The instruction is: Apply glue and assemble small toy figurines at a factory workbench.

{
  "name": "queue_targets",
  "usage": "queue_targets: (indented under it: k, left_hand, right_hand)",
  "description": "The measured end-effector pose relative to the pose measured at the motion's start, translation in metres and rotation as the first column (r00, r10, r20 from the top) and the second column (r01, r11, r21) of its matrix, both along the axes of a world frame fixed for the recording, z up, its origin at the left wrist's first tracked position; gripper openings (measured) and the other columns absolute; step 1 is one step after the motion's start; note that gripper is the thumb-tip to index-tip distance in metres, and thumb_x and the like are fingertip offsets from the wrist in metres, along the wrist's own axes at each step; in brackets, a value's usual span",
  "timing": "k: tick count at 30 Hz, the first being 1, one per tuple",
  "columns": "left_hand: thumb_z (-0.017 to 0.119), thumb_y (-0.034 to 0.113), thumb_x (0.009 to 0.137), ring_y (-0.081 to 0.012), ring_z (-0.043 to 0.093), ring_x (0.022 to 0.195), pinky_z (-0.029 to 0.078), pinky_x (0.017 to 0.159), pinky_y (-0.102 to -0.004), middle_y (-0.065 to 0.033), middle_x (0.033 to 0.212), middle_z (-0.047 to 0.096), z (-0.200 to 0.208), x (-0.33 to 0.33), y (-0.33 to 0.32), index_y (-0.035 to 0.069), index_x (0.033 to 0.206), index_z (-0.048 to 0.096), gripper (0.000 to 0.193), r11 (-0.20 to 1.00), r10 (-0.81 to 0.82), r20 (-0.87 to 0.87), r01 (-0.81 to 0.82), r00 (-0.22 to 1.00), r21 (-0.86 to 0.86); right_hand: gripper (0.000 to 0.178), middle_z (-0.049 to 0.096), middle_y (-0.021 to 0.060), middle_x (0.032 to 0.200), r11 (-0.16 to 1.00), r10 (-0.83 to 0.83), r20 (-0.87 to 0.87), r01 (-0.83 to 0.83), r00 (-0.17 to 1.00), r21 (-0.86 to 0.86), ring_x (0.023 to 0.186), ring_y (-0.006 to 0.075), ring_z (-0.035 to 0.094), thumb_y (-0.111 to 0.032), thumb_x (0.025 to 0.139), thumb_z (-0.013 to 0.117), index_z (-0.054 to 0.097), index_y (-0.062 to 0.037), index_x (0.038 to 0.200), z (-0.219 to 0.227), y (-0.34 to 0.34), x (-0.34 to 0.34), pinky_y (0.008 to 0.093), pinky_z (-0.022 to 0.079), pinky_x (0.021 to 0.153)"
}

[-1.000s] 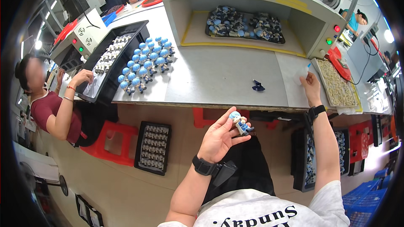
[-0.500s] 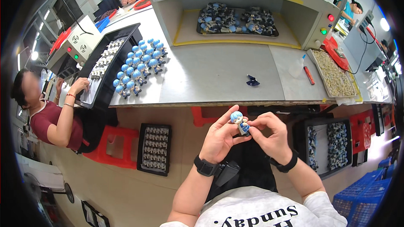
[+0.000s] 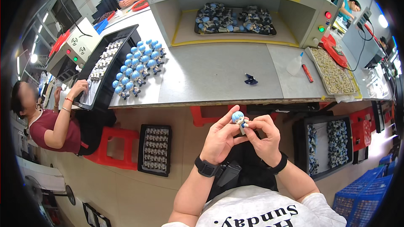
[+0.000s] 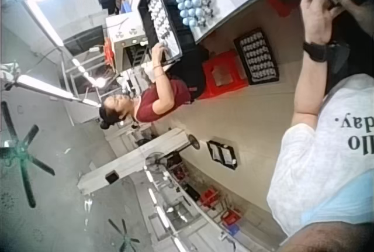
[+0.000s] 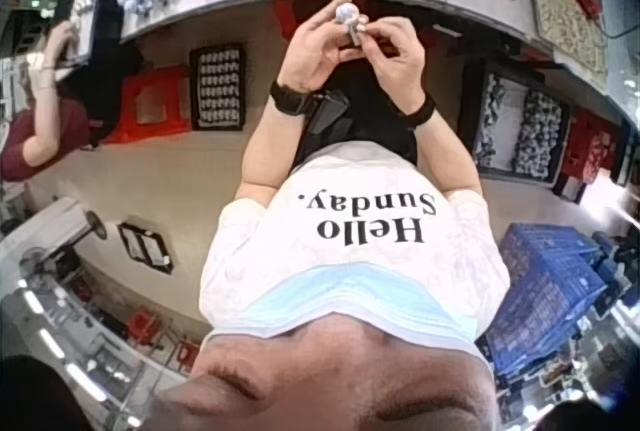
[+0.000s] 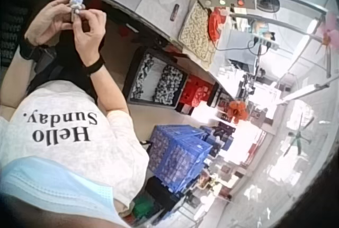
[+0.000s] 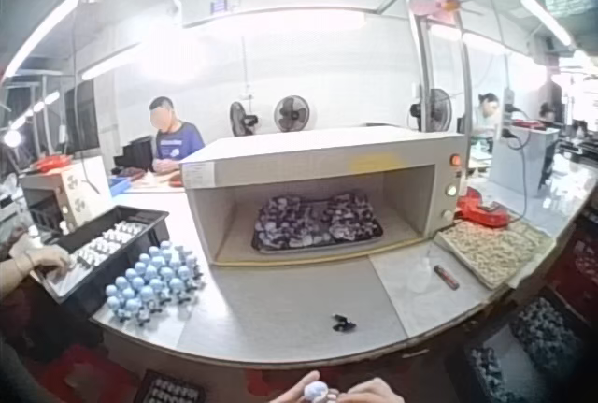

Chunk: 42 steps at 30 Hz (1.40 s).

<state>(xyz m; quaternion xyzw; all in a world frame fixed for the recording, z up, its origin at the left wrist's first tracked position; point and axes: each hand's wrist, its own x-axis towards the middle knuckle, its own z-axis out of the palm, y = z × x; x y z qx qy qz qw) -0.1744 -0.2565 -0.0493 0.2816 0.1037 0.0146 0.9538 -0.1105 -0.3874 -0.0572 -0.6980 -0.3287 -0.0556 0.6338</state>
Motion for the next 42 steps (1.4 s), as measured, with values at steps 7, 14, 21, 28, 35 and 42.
queue_targets:
  k: [7, 14, 21, 28, 35, 42]
  left_hand:
    - [0.043, -0.003, 0.084, -0.0215, 0.055, 0.099, 0.05, 0.081, -0.0409, -0.0127, 0.107, 0.055, -0.0008, 0.0008, -0.0008, 0.006, 0.13, 0.036, 0.047, 0.999, -0.005, -0.027, 0.006, 1.0, 0.034]
    - [0.045, -0.003, 0.084, -0.0213, 0.056, 0.098, 0.052, 0.079, -0.0396, -0.0125, 0.107, 0.056, -0.0013, 0.0013, -0.0011, 0.007, 0.129, 0.038, 0.047, 0.999, -0.007, -0.033, 0.008, 0.999, 0.046]
    - [0.046, -0.004, 0.084, -0.0214, 0.058, 0.095, 0.053, 0.076, -0.0383, -0.0131, 0.105, 0.057, -0.0044, 0.0005, -0.0028, 0.005, 0.128, 0.039, 0.045, 0.999, 0.0, -0.036, 0.002, 0.999, 0.054]
    - [0.047, -0.001, 0.084, -0.0174, 0.059, 0.09, 0.054, 0.074, -0.0361, -0.0105, 0.104, 0.058, -0.006, 0.0007, -0.0042, 0.005, 0.128, 0.04, 0.044, 0.996, 0.003, -0.041, 0.001, 0.999, 0.086]
    - [0.049, -0.001, 0.084, -0.0174, 0.059, 0.089, 0.055, 0.072, -0.0352, -0.0106, 0.102, 0.058, -0.0033, 0.0017, -0.0056, 0.005, 0.127, 0.041, 0.044, 0.996, 0.009, -0.034, -0.006, 0.999, 0.091]
    - [0.046, -0.006, 0.082, -0.0218, 0.06, 0.09, 0.056, 0.071, -0.0372, -0.0152, 0.102, 0.057, -0.0004, 0.0001, -0.0078, 0.003, 0.125, 0.042, 0.044, 0.996, 0.024, -0.054, -0.019, 0.998, 0.088]
  right_hand:
    - [0.015, 0.057, 0.0047, 0.077, 0.999, 0.003, 0.122, 0.002, 0.993, -0.037, 0.071, 0.0169, 0.051, -0.002, 0.068, 0.07, 0.063, -0.0041, 0.082, -0.0039, -0.0016, 0.0029, 0.0257, 0.041, 0.056]
    - [0.015, 0.056, 0.0048, 0.077, 0.998, 0.005, 0.151, 0.003, 0.988, -0.055, 0.07, 0.0176, 0.05, -0.001, 0.068, 0.069, 0.062, -0.004, 0.081, -0.003, -0.0031, 0.0026, 0.0265, 0.041, 0.056]
    - [0.014, 0.056, 0.0053, 0.077, 0.998, 0.019, 0.137, -0.01, 0.99, -0.07, 0.072, 0.018, 0.05, 0.0, 0.069, 0.068, 0.062, -0.0033, 0.081, -0.0031, -0.0052, 0.0003, 0.0271, 0.042, 0.059]
    - [0.013, 0.054, 0.0056, 0.078, 0.997, 0.028, 0.142, -0.017, 0.99, -0.077, 0.072, 0.0162, 0.05, 0.0, 0.07, 0.067, 0.061, -0.0017, 0.081, -0.0052, -0.0067, -0.0001, 0.0251, 0.042, 0.06]
    - [0.014, 0.055, 0.0056, 0.077, 0.998, 0.011, 0.128, -0.002, 0.992, -0.07, 0.073, 0.0184, 0.05, 0.0, 0.069, 0.068, 0.061, -0.0031, 0.081, -0.0041, -0.0074, -0.0014, 0.0272, 0.042, 0.06]
    - [0.014, 0.055, 0.0055, 0.077, 0.998, 0.008, 0.141, 0.002, 0.99, -0.07, 0.073, 0.0184, 0.05, 0.0, 0.068, 0.068, 0.062, -0.0031, 0.081, -0.0043, -0.009, -0.0036, 0.027, 0.042, 0.061]
